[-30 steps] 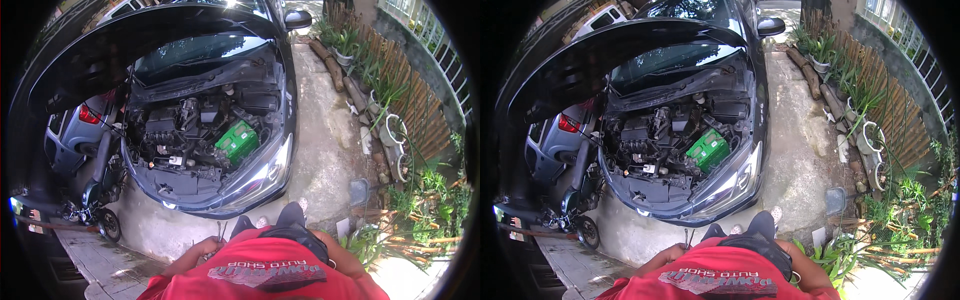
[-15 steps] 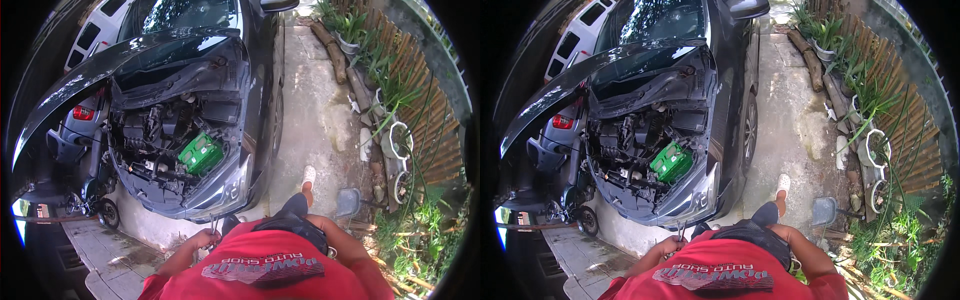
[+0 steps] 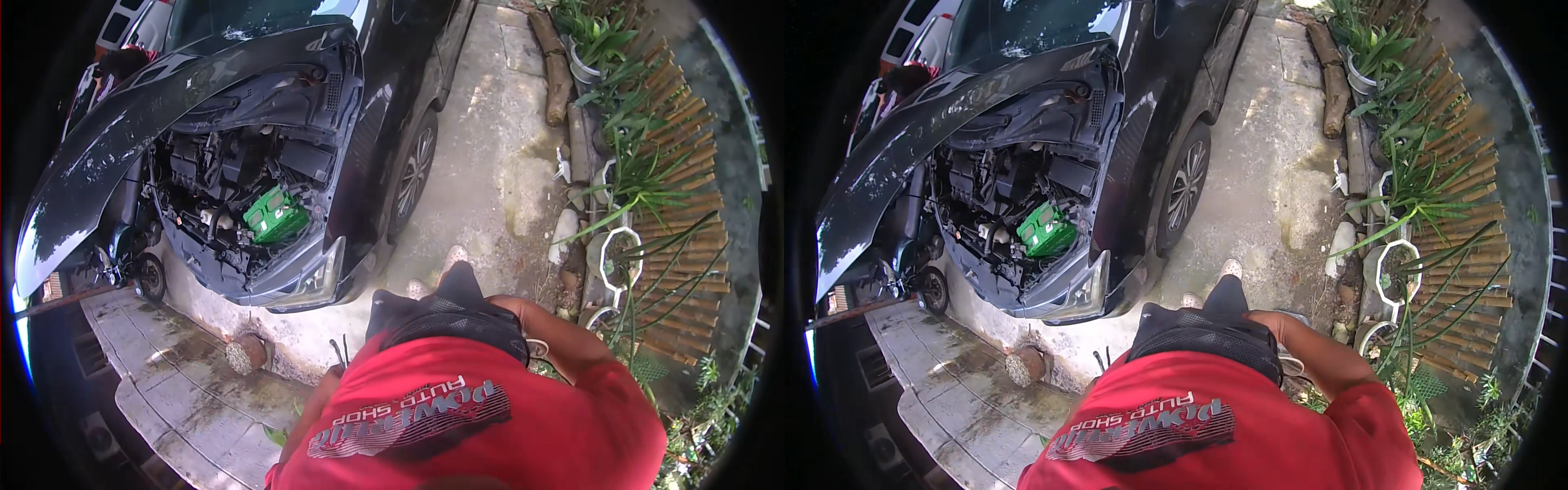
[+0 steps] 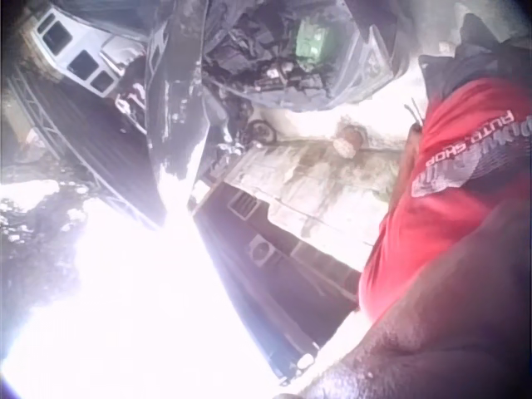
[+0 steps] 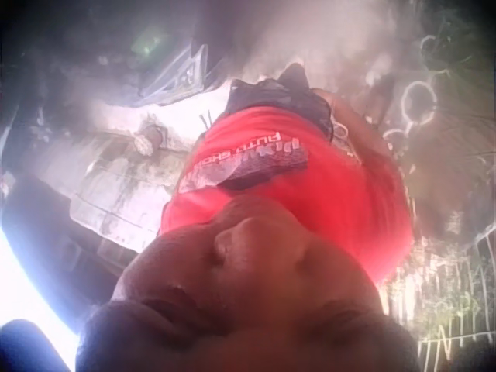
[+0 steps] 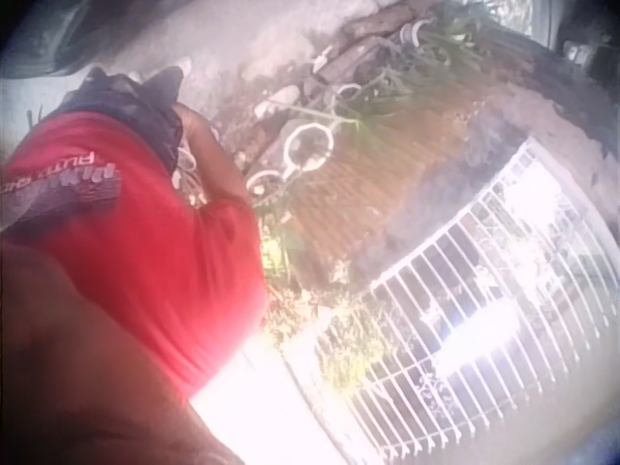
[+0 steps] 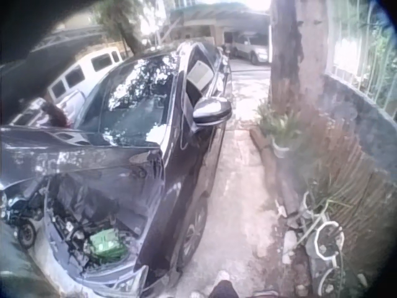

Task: The person prepares a small handheld pump-like tool and then applies it to the side of a car bumper, pressing and pulling to realign the plastic trim.

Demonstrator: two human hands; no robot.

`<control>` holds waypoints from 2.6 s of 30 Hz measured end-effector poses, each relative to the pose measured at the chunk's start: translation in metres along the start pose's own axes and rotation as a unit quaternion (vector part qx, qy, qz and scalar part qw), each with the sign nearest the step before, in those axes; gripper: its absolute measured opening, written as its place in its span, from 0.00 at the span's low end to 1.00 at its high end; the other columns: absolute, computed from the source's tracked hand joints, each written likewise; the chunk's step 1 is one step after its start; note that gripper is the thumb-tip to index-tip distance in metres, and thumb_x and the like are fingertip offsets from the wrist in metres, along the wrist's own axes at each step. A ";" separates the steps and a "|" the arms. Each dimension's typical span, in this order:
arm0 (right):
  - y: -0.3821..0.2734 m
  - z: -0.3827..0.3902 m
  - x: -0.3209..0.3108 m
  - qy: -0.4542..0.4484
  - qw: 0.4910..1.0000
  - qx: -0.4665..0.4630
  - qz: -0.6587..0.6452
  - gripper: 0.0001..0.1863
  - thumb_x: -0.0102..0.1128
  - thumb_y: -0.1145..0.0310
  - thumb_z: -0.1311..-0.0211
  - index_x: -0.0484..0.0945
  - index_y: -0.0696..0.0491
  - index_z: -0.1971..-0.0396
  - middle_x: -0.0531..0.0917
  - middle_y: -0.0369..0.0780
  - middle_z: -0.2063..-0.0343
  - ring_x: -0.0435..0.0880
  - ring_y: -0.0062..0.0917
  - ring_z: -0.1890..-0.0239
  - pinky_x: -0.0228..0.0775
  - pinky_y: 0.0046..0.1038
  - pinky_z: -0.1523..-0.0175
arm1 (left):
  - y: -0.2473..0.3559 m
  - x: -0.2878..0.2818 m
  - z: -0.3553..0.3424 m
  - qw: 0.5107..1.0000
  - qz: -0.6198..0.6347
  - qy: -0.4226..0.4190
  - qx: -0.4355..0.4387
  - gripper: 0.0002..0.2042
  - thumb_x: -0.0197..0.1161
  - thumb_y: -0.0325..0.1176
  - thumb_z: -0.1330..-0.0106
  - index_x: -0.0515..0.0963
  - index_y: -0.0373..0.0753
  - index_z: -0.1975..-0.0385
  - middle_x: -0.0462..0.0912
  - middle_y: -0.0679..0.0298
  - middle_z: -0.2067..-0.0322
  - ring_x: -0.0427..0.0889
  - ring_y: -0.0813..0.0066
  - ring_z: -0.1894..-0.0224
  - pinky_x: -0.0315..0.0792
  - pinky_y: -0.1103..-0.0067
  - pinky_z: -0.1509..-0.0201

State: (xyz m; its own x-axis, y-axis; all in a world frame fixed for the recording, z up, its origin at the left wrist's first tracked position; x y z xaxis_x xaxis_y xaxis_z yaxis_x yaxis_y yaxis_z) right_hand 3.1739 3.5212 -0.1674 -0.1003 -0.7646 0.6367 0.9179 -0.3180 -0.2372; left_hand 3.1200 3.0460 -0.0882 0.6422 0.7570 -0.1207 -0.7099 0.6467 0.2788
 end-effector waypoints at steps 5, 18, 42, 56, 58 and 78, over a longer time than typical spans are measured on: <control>-0.072 0.043 0.014 -0.060 0.984 -0.102 0.132 0.13 0.60 0.71 0.33 0.81 0.62 0.53 0.88 0.42 0.61 0.86 0.24 0.66 0.81 0.31 0.58 | 0.003 0.032 -0.012 0.997 0.060 -0.004 0.039 0.16 0.65 0.41 0.29 0.84 0.35 0.52 0.89 0.63 0.63 0.84 0.76 0.61 0.78 0.73 0.52; -0.151 0.095 -0.005 -0.085 0.989 -0.121 0.015 0.14 0.65 0.68 0.35 0.84 0.59 0.53 0.87 0.40 0.60 0.84 0.21 0.65 0.77 0.26 0.58 | 0.092 0.090 -0.009 0.996 0.081 -0.026 0.032 0.15 0.65 0.41 0.30 0.84 0.36 0.53 0.89 0.63 0.63 0.84 0.76 0.61 0.78 0.74 0.53; -0.052 0.160 -0.103 -0.095 0.957 -0.168 -0.217 0.15 0.60 0.68 0.31 0.81 0.62 0.51 0.88 0.43 0.59 0.86 0.23 0.65 0.81 0.27 0.58 | 0.222 0.147 -0.014 0.998 -0.008 -0.057 -0.005 0.15 0.66 0.41 0.31 0.84 0.36 0.53 0.88 0.64 0.63 0.84 0.76 0.61 0.78 0.74 0.54; -0.109 0.160 -0.138 -0.018 0.999 -0.023 0.020 0.11 0.58 0.70 0.31 0.81 0.58 0.54 0.86 0.43 0.63 0.85 0.22 0.67 0.81 0.27 0.62 | 0.140 0.193 0.029 0.968 0.226 -0.048 0.095 0.15 0.67 0.41 0.31 0.85 0.37 0.54 0.88 0.64 0.63 0.84 0.77 0.61 0.78 0.74 0.55; -0.126 0.147 -0.144 0.014 0.990 0.005 0.137 0.10 0.57 0.71 0.31 0.80 0.58 0.55 0.86 0.42 0.63 0.85 0.22 0.68 0.81 0.27 0.62 | 0.131 0.200 0.024 0.971 0.218 0.000 0.096 0.13 0.67 0.40 0.31 0.85 0.39 0.54 0.88 0.63 0.62 0.84 0.77 0.62 0.78 0.74 0.56; -0.322 0.166 0.212 -0.138 0.813 -0.240 0.512 0.12 0.61 0.68 0.32 0.80 0.56 0.52 0.81 0.32 0.67 0.74 0.14 0.69 0.67 0.19 0.64 | 0.340 0.147 0.206 0.882 0.245 0.104 0.390 0.15 0.61 0.40 0.26 0.80 0.43 0.44 0.76 0.73 0.76 0.68 0.89 0.79 0.60 0.86 0.77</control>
State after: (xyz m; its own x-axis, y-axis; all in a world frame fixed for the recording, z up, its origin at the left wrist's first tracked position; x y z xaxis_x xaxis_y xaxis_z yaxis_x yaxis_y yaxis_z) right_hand 2.9204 3.5550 0.1654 0.7730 -0.6324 0.0500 0.2032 0.1722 -0.9639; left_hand 3.0326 3.3581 0.1855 0.1894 0.9808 0.0467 -0.4206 0.0380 0.9064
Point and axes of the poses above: each hand's wrist, its own z-axis away from the middle knuckle, its own x-axis out of the palm, y = z × x, the point moved 7 cm from there along -z, towards the middle knuckle
